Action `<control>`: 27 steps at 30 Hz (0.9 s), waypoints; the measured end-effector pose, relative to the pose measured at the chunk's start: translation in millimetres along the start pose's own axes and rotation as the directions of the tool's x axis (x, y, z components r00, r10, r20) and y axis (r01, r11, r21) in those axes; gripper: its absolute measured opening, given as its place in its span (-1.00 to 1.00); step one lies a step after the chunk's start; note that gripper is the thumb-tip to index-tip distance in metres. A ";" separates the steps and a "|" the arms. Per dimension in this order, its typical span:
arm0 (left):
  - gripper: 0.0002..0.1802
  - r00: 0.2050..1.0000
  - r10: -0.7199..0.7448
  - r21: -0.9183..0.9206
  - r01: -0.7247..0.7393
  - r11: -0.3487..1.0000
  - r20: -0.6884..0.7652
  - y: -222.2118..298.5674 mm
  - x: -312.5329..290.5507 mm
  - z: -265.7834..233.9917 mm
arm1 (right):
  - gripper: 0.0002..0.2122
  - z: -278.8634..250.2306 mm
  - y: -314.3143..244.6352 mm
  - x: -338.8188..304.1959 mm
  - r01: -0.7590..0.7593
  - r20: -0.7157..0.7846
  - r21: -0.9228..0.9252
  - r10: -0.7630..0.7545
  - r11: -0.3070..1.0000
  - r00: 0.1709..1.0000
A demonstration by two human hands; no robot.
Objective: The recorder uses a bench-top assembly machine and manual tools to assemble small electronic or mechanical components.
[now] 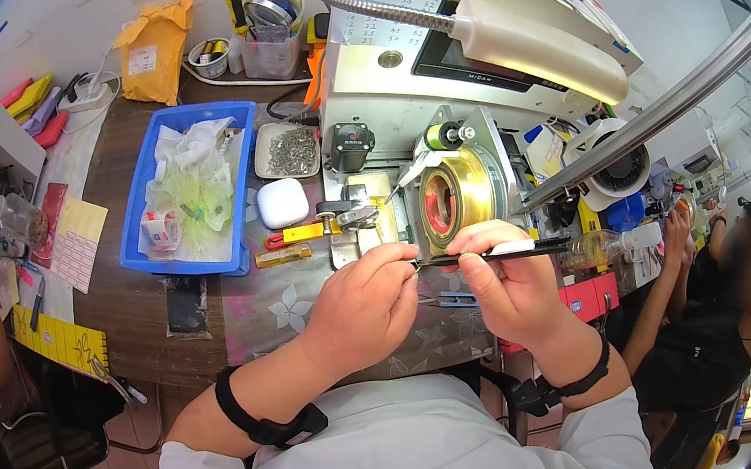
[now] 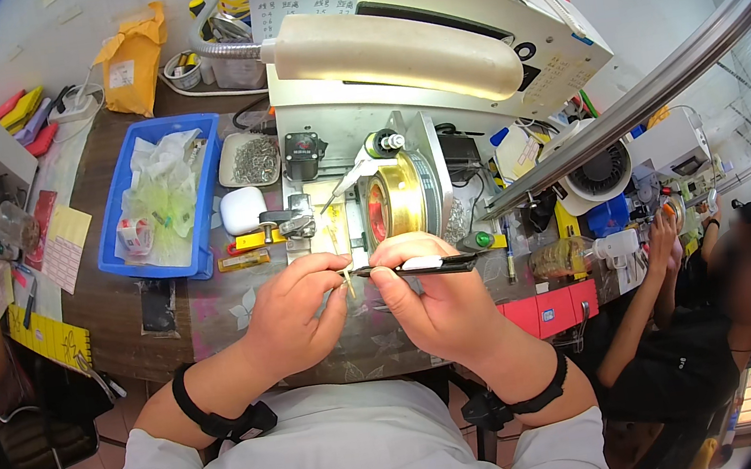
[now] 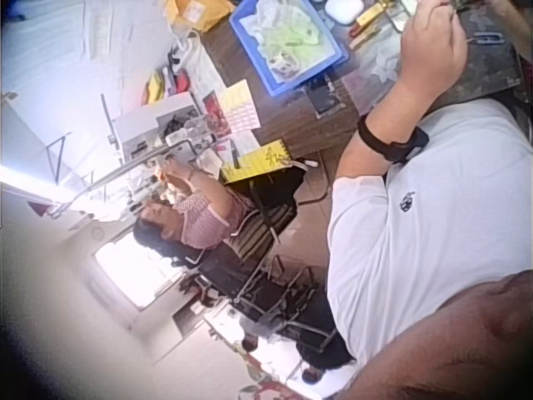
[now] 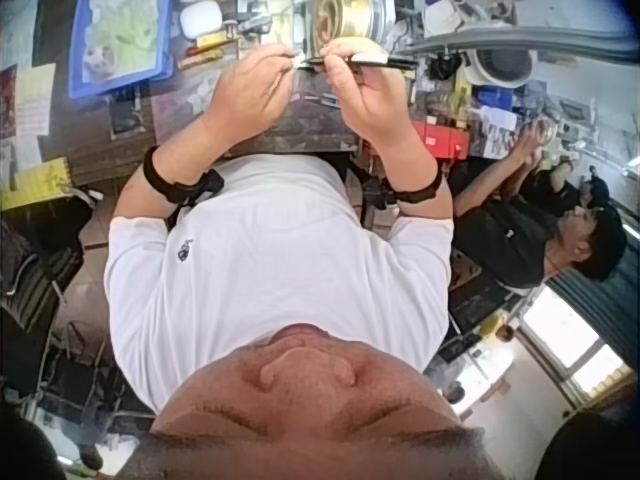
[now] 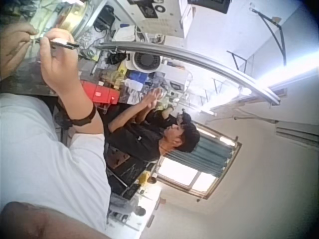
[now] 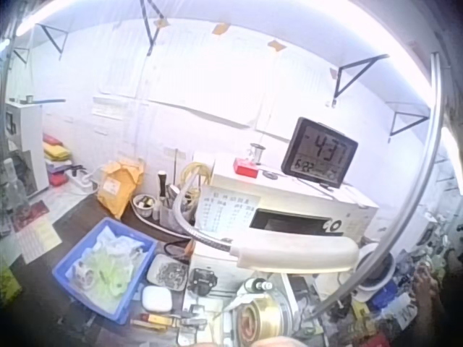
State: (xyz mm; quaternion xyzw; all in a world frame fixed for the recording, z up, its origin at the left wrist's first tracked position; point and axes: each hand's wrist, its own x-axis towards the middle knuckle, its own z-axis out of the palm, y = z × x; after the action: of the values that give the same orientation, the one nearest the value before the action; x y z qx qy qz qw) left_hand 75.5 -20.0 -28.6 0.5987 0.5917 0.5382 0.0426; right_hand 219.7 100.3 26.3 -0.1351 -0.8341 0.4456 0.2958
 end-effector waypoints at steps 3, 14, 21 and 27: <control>-0.86 1.000 0.004 -0.012 -0.004 1.000 -0.007 -0.3 -0.5 0.7 | -0.90 0.8 -1.3 2.0 0.002 -0.002 0.038 -0.001 0.999 1.000; -0.87 1.000 0.020 0.006 -0.020 1.000 0.009 -2.3 -1.2 1.7 | -0.93 2.9 -12.4 9.0 -0.011 0.098 -0.107 0.021 0.994 0.995; -0.87 0.999 -0.017 -0.015 0.017 1.000 0.034 -4.0 -1.3 3.3 | -0.91 -16.4 -35.1 -8.9 0.229 -0.025 -0.260 -0.243 0.938 0.970; -0.87 0.996 -0.085 -0.005 0.085 0.996 0.032 -1.7 -1.5 -1.4 | -0.72 -47.0 -7.4 -64.0 0.174 -0.108 -0.697 -0.342 0.695 0.933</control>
State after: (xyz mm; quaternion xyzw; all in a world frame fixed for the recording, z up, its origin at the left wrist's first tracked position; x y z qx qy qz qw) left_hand 73.7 -21.4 -30.1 0.5813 0.6140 0.5283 0.0769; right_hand 299.3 96.0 28.6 -0.1645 -0.9089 0.0461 0.3805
